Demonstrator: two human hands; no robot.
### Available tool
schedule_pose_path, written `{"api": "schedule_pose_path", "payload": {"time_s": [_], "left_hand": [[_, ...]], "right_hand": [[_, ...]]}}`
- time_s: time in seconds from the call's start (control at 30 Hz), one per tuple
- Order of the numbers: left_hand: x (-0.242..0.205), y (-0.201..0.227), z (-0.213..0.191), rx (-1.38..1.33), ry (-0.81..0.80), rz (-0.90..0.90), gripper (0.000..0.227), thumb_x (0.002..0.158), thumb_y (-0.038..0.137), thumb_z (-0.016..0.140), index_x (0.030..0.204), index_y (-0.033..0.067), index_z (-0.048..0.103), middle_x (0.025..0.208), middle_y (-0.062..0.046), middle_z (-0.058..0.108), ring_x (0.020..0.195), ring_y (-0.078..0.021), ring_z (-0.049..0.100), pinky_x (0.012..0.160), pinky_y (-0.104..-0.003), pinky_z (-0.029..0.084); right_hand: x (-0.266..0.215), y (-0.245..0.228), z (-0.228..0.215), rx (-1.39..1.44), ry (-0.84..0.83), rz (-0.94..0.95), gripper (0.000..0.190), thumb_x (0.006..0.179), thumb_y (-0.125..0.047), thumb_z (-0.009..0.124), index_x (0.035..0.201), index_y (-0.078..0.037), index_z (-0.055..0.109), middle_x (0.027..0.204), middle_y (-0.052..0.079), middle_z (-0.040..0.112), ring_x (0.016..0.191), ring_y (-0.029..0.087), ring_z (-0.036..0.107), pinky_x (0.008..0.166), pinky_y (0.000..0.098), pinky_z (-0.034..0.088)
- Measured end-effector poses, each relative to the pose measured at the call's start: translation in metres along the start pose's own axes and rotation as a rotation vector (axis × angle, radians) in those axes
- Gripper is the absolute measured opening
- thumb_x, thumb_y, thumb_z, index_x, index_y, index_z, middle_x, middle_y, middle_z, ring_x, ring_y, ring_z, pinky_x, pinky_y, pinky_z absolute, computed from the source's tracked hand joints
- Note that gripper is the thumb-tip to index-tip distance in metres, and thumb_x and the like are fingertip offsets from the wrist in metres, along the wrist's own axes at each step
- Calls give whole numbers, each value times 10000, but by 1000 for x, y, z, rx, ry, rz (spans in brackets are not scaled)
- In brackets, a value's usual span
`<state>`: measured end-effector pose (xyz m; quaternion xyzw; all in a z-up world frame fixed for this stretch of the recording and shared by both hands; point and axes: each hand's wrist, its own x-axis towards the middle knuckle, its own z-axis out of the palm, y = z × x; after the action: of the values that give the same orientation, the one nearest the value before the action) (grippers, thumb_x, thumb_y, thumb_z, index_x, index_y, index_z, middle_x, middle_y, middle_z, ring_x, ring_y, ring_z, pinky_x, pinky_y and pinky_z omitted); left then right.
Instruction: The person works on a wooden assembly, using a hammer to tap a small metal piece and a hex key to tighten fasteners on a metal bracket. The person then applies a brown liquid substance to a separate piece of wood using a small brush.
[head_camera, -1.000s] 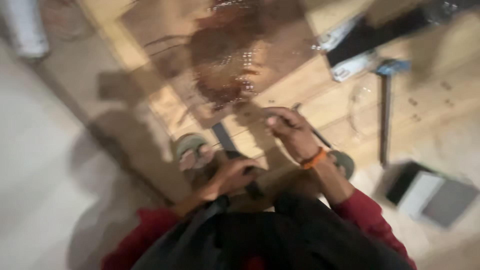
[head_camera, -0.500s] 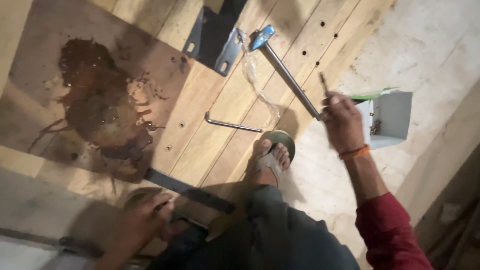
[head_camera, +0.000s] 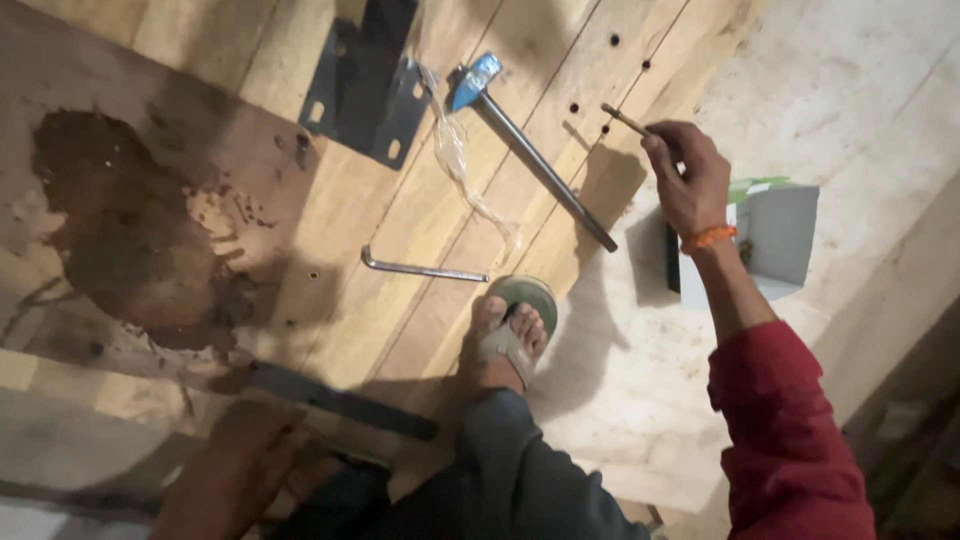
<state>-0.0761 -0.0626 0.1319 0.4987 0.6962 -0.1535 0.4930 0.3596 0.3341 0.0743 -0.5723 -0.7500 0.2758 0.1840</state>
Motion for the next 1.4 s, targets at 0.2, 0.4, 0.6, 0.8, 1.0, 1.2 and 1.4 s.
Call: {"api": "schedule_pose_path", "payload": {"time_s": [0.2,0.4,0.6,0.8,1.0,1.2,1.4], "left_hand": [[7,-8,18,-311,119,17,265,891,228,718,1137,130,706,1091,-131,691,1061,-291,657,913,-398,538],[1,-15,22,-451,270,107,407,789,186,752,1178,83,695,1121,-185,676,1054,-360,647,859,-428,529],[5,-11,12,-399,242,129,348,824,216,725,1147,89,699,1051,-152,704,1018,-329,678,868,-422,548],[10,-5,14,-333,222,153,313,829,229,720,1115,102,716,1066,-145,717,1023,-324,682,893,-415,541],[5,9,1,-371,174,44,325,894,324,694,1151,127,715,1075,-133,720,1021,-304,700,860,-407,569],[4,12,0,-350,50,-82,369,918,348,674,1245,180,706,1107,-100,732,1026,-284,716,867,-401,577],[6,3,12,-323,78,-32,395,924,348,667,1283,188,701,1142,-108,721,1027,-299,707,876,-405,576]], "right_hand": [[27,-8,6,-206,-7,-273,99,1045,-111,706,1138,-88,733,1012,143,714,921,323,662,736,402,541],[42,-9,9,-263,-119,-192,105,1018,-116,711,1107,-98,764,938,136,697,861,334,636,763,455,523],[45,-2,10,-344,-116,-310,117,1021,-107,715,1123,-87,768,993,140,717,938,362,640,812,469,528],[50,-2,10,-375,-145,-387,132,1025,-100,723,1149,-85,766,1013,130,719,961,349,643,849,454,538],[57,-23,13,-556,-132,-509,92,1006,-50,709,1048,-102,773,969,93,729,950,313,652,798,407,549],[68,-35,28,-898,-212,-772,90,1021,-38,667,1022,-80,746,910,58,715,904,211,691,827,364,590],[87,-54,24,-893,-500,-209,161,971,-200,665,928,-67,744,864,171,736,676,344,717,587,461,581]]}}
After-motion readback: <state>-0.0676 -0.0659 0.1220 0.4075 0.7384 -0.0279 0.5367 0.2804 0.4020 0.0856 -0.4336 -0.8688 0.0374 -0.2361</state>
